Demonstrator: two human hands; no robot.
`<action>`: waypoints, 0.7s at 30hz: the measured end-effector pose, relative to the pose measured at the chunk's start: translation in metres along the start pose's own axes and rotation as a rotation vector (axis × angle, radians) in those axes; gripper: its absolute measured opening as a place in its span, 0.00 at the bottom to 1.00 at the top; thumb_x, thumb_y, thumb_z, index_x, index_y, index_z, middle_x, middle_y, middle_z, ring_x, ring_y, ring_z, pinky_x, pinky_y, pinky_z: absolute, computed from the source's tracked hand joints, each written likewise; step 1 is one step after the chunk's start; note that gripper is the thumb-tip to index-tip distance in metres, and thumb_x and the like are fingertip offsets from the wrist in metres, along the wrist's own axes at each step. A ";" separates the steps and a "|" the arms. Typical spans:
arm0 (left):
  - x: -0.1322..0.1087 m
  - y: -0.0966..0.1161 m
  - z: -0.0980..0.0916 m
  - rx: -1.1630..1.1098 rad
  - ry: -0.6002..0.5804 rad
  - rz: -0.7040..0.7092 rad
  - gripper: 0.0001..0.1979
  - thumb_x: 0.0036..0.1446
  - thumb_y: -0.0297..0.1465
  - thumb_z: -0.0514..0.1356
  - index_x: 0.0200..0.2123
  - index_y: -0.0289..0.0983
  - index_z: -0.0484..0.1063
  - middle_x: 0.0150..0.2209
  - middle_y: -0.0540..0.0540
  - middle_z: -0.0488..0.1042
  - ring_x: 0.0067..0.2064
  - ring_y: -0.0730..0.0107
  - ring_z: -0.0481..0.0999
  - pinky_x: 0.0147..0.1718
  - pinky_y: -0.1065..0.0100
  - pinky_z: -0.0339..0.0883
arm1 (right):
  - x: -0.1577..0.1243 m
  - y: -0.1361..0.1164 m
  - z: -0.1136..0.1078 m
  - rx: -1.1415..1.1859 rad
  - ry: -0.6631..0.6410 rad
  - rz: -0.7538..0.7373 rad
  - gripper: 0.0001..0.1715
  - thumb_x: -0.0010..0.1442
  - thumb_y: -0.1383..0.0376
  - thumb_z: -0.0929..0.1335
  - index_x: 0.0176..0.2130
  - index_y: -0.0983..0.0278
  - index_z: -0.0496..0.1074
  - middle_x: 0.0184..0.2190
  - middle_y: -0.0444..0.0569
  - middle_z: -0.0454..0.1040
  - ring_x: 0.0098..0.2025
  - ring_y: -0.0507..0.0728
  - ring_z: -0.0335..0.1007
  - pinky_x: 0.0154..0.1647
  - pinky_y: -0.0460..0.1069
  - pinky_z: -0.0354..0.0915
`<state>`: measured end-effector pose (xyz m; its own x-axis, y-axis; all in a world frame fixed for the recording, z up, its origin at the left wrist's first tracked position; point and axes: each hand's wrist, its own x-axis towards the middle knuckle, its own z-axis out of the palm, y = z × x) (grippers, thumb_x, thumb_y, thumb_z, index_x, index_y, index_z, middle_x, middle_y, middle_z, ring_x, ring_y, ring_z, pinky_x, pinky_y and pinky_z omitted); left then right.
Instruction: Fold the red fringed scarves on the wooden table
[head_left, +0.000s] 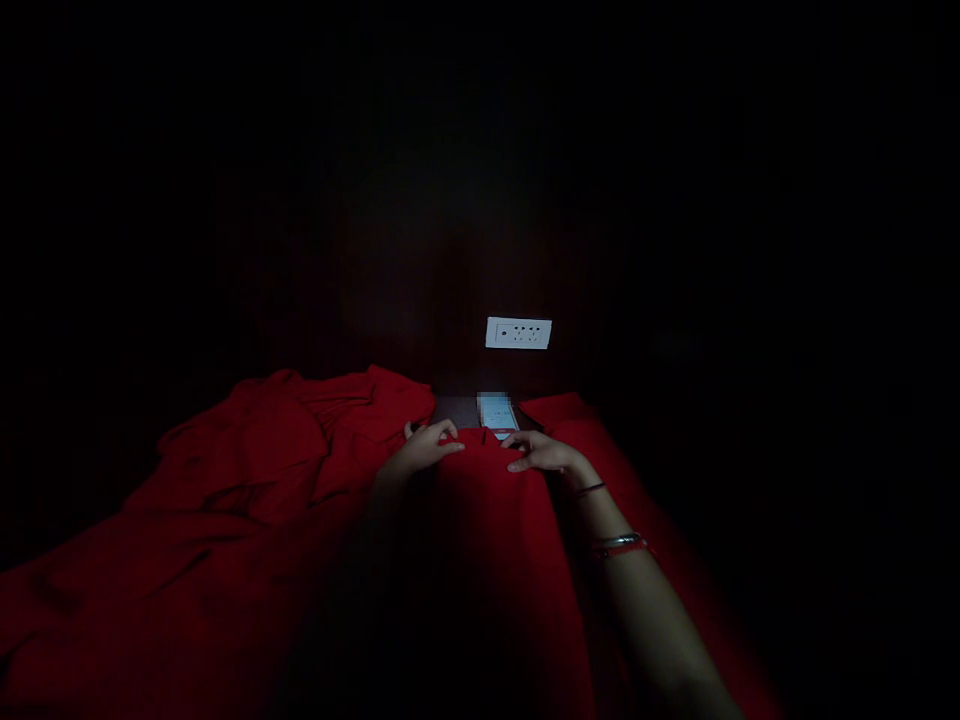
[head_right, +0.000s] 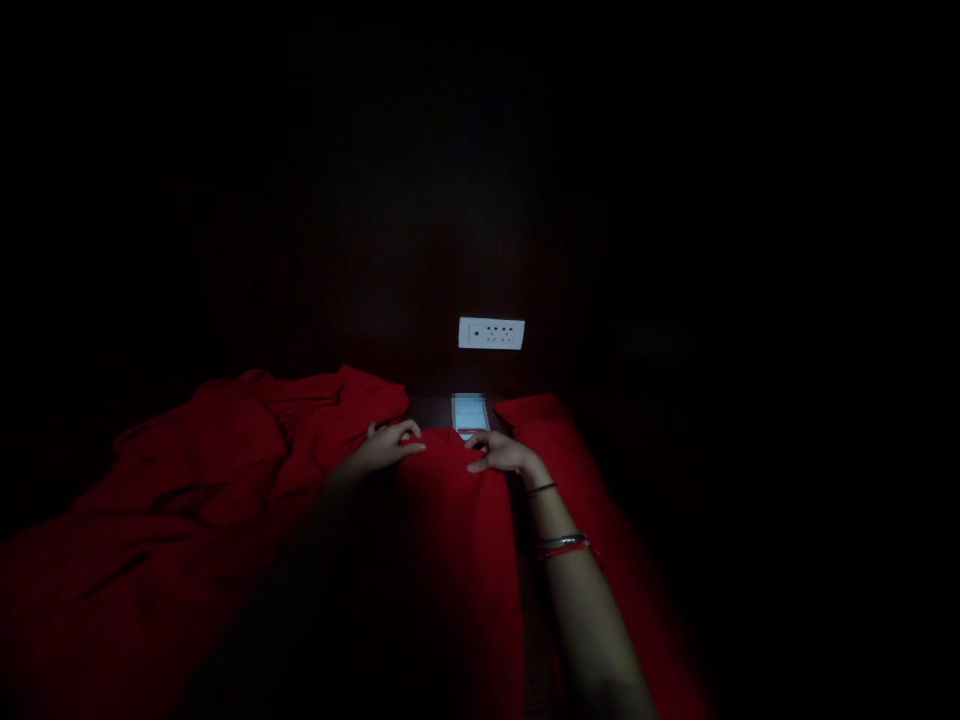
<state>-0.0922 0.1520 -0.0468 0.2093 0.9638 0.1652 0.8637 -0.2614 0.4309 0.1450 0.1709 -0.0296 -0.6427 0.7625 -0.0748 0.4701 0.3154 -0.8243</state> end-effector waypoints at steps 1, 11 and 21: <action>0.000 0.001 0.001 0.058 -0.001 -0.008 0.16 0.47 0.44 0.53 0.36 0.41 0.64 0.33 0.50 0.70 0.41 0.62 0.67 0.48 0.47 0.41 | 0.001 0.002 0.000 -0.067 0.009 0.019 0.23 0.38 0.66 0.71 0.37 0.69 0.68 0.40 0.51 0.69 0.42 0.56 0.63 0.44 0.51 0.58; -0.002 0.029 0.004 0.396 0.102 0.014 0.23 0.50 0.26 0.50 0.51 0.45 0.58 0.57 0.44 0.50 0.58 0.55 0.47 0.49 0.38 0.35 | 0.004 -0.010 0.011 -0.627 0.103 0.124 0.37 0.40 0.72 0.69 0.51 0.66 0.60 0.49 0.54 0.63 0.50 0.58 0.58 0.49 0.48 0.55; -0.069 0.028 0.065 0.465 0.113 0.114 0.26 0.55 0.42 0.44 0.54 0.36 0.56 0.56 0.39 0.54 0.56 0.53 0.53 0.48 0.47 0.52 | -0.006 -0.048 0.041 -0.897 0.035 0.265 0.38 0.54 0.58 0.61 0.59 0.69 0.43 0.60 0.57 0.40 0.60 0.64 0.31 0.56 0.59 0.40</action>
<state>-0.0529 0.0813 -0.1034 0.2854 0.9120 0.2946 0.9568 -0.2888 -0.0330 0.1010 0.1280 -0.0126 -0.4359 0.8839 -0.1693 0.8992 0.4356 -0.0408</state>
